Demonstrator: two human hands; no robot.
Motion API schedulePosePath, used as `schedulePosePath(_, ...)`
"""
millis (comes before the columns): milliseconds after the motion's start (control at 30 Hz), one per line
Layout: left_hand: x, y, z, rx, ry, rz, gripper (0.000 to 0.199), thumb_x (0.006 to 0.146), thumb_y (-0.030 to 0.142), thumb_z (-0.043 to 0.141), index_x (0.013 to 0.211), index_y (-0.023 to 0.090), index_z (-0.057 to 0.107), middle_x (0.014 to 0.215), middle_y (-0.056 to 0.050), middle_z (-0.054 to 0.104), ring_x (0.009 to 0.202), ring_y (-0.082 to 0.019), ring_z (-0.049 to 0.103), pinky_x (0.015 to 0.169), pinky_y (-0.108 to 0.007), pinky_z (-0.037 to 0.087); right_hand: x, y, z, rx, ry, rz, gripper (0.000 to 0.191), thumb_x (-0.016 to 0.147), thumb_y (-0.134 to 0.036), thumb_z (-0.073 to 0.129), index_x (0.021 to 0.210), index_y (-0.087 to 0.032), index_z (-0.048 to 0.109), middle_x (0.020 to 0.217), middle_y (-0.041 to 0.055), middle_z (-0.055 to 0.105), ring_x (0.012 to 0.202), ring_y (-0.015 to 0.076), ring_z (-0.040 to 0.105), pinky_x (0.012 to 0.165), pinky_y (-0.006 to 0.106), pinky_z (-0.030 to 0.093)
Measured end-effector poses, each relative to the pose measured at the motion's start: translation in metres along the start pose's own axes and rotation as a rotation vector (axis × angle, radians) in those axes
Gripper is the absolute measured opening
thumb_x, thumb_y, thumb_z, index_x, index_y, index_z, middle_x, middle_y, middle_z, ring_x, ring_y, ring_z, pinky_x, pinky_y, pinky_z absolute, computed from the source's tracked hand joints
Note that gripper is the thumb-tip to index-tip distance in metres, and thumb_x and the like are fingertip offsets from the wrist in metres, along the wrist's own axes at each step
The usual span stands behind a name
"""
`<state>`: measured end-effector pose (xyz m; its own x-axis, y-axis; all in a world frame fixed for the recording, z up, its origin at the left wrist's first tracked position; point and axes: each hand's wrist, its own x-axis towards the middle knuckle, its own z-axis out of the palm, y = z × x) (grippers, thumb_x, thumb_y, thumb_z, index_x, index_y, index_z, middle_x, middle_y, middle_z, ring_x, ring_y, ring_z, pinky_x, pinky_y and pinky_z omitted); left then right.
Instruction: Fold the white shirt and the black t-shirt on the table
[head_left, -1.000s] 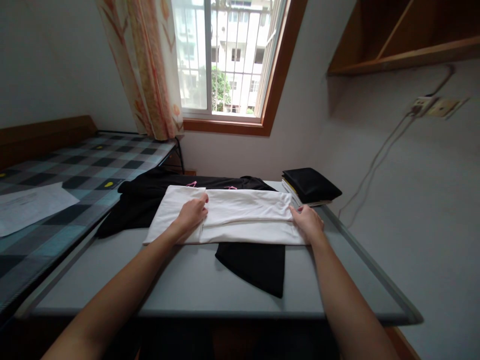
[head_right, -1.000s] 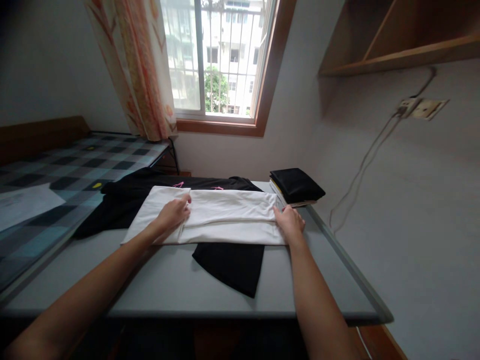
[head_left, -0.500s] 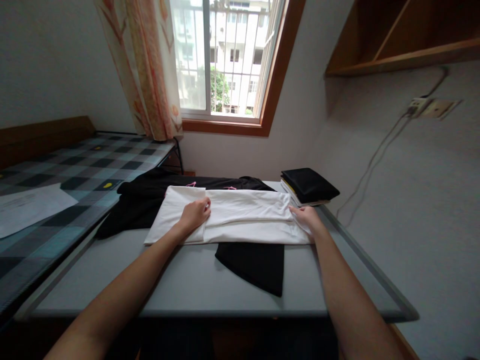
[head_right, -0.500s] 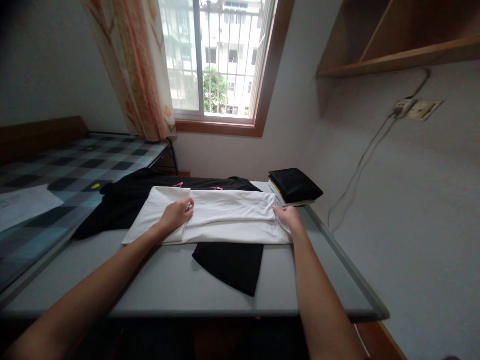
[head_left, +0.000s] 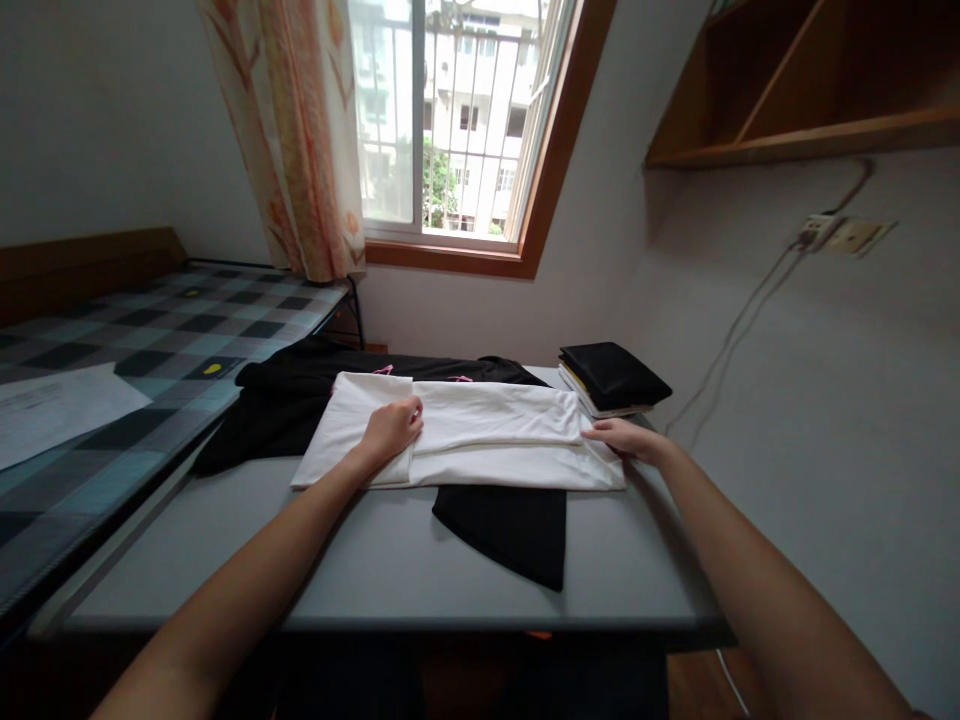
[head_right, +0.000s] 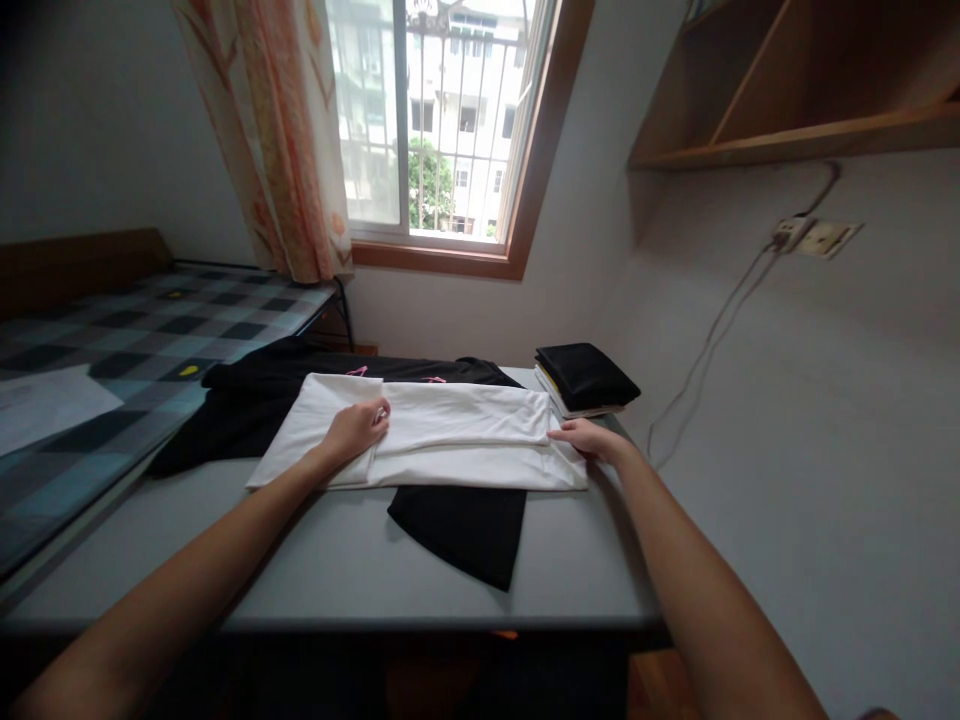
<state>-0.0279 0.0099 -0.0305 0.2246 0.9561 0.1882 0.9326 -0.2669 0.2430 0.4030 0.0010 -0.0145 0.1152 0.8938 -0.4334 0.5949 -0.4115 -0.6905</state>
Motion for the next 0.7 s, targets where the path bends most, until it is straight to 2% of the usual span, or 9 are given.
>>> schedulePosePath(67, 0.000, 0.000, 0.000, -0.001, -0.006, -0.002, 0.022, 0.087, 0.024, 0.048, 0.105, 0.023, 0.061, 0.096, -0.006, 0.072, 0.088, -0.022, 0.066, 0.074, -0.027, 0.043, 0.000, 0.000, 0.000, -0.015, -0.002, -0.021, 0.026, 0.071, -0.037, 0.075, 0.083, -0.014, 0.069, 0.080, 0.0074, 0.070, 0.068, 0.0150, 0.062, 0.057, 0.021, 0.049)
schedulePosePath(233, 0.000, 0.000, -0.001, -0.012, -0.001, 0.007, 0.022, 0.086, 0.024, 0.049, 0.104, 0.023, 0.062, 0.095, -0.006, 0.072, 0.087, -0.023, 0.066, 0.073, -0.028, 0.043, -0.010, -0.014, -0.011, -0.057, -0.002, -0.051, 0.031, 0.070, -0.042, 0.076, 0.082, -0.015, 0.068, 0.075, 0.0064, 0.069, 0.065, 0.0142, 0.061, 0.053, 0.020, 0.047)
schedulePosePath(367, 0.000, -0.001, -0.001, -0.056, 0.017, 0.018, 0.022, 0.086, 0.025, 0.050, 0.103, 0.023, 0.063, 0.093, -0.006, 0.071, 0.086, -0.022, 0.065, 0.075, -0.028, 0.043, -0.025, -0.051, -0.027, 0.026, -0.098, -0.122, 0.036, 0.068, -0.043, 0.077, 0.088, -0.014, 0.068, 0.077, 0.0061, 0.068, 0.062, 0.0124, 0.060, 0.053, 0.021, 0.047)
schedulePosePath(433, 0.001, 0.000, 0.001, -0.123, 0.049, 0.036, 0.022, 0.086, 0.025, 0.050, 0.102, 0.023, 0.064, 0.093, -0.005, 0.070, 0.084, -0.020, 0.064, 0.076, -0.028, 0.044, -0.032, -0.077, -0.025, 0.032, -0.119, -0.182, 0.037, 0.067, -0.043, 0.077, 0.089, -0.014, 0.068, 0.073, 0.0049, 0.066, 0.058, 0.0115, 0.057, 0.051, 0.021, 0.046)
schedulePosePath(533, 0.004, 0.008, 0.008, -0.349, 0.069, 0.118, 0.022, 0.087, 0.031, 0.051, 0.100, 0.021, 0.066, 0.095, -0.005, 0.067, 0.079, -0.017, 0.062, 0.076, -0.029, 0.046, -0.040, -0.117, 0.000, 0.012, -0.127, -0.336, 0.026, 0.070, -0.038, 0.074, 0.081, -0.016, 0.066, 0.063, -0.0006, 0.059, 0.051, 0.0081, 0.049, 0.047, 0.019, 0.040)
schedulePosePath(633, 0.006, 0.021, 0.014, -0.728, -0.022, 0.182, 0.034, 0.087, 0.040, 0.053, 0.111, 0.018, 0.064, 0.100, -0.008, 0.066, 0.084, -0.018, 0.062, 0.075, -0.029, 0.048, -0.040, -0.146, 0.050, -0.002, -0.138, -0.561, 0.021, 0.074, -0.036, 0.067, 0.071, -0.017, 0.060, 0.059, -0.0028, 0.054, 0.052, 0.0081, 0.049, 0.050, 0.020, 0.040)
schedulePosePath(700, 0.004, 0.031, 0.015, -1.013, -0.130, 0.141, 0.047, 0.089, 0.048, 0.050, 0.125, 0.018, 0.057, 0.103, -0.010, 0.065, 0.086, -0.019, 0.063, 0.071, -0.029, 0.049, -0.037, -0.156, 0.089, -0.050, -0.211, -0.666, 0.022, 0.077, -0.037, 0.064, 0.070, -0.017, 0.060, 0.063, -0.0012, 0.058, 0.057, 0.0102, 0.055, 0.055, 0.021, 0.043)
